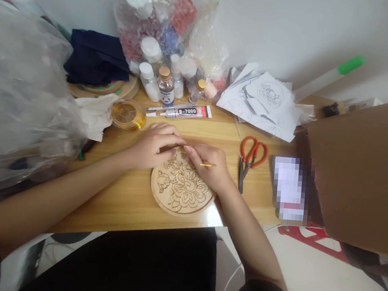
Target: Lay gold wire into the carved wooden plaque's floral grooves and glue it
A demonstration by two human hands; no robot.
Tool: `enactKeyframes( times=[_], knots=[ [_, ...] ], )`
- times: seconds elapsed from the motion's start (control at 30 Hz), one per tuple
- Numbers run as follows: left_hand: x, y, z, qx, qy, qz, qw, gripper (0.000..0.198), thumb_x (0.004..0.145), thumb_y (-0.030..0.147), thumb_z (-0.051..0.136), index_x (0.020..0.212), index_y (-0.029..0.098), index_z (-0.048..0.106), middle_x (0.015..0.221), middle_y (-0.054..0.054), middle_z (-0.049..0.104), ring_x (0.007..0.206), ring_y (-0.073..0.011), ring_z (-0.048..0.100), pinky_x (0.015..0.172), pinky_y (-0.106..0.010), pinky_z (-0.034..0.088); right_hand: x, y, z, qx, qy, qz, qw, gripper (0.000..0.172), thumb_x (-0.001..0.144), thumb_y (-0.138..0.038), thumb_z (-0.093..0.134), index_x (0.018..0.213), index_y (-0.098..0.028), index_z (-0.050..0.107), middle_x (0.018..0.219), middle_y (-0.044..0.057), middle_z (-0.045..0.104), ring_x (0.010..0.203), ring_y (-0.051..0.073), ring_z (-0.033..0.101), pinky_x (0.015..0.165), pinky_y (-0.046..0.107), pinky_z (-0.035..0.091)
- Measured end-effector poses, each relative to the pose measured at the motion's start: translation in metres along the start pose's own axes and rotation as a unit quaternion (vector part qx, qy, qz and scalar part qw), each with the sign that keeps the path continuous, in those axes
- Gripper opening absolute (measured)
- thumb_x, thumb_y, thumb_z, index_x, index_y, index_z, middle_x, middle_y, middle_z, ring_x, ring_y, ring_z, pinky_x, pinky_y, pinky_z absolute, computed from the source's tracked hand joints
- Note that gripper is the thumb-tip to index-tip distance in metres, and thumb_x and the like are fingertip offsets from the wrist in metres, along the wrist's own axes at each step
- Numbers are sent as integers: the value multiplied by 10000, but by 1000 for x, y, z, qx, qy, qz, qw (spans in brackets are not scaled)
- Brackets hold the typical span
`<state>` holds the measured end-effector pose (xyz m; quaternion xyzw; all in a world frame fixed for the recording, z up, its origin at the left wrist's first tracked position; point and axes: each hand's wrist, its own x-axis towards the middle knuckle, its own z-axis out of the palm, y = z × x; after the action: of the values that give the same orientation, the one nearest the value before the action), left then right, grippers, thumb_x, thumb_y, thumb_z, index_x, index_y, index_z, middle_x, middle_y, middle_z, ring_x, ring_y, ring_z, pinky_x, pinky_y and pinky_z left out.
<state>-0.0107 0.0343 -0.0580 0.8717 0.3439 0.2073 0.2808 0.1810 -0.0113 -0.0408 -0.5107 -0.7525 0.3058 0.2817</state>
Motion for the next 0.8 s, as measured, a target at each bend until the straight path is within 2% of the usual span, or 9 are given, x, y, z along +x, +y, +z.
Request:
enactKeyframes(
  times=[0.5,0.8],
  knots=[
    [-1,-1,2,-10,30,7,999,141,802,183,577,899,226,670,902,-3,630,910,-178,545,832,-359,353,-1,2,-1,53,21,8,998,395,964,-335,437,631,-176,579,556,-10,562,530,91,524,564,228,410],
    [-1,0,2,-9,30,8,999,159,815,160,571,929,221,663,909,-8,632,921,-183,551,830,-361,357,-1,0,-3,55,30,3,998,420,964,-370,425,630,-178,592,557,-3,584,527,96,535,552,226,413]
  ],
)
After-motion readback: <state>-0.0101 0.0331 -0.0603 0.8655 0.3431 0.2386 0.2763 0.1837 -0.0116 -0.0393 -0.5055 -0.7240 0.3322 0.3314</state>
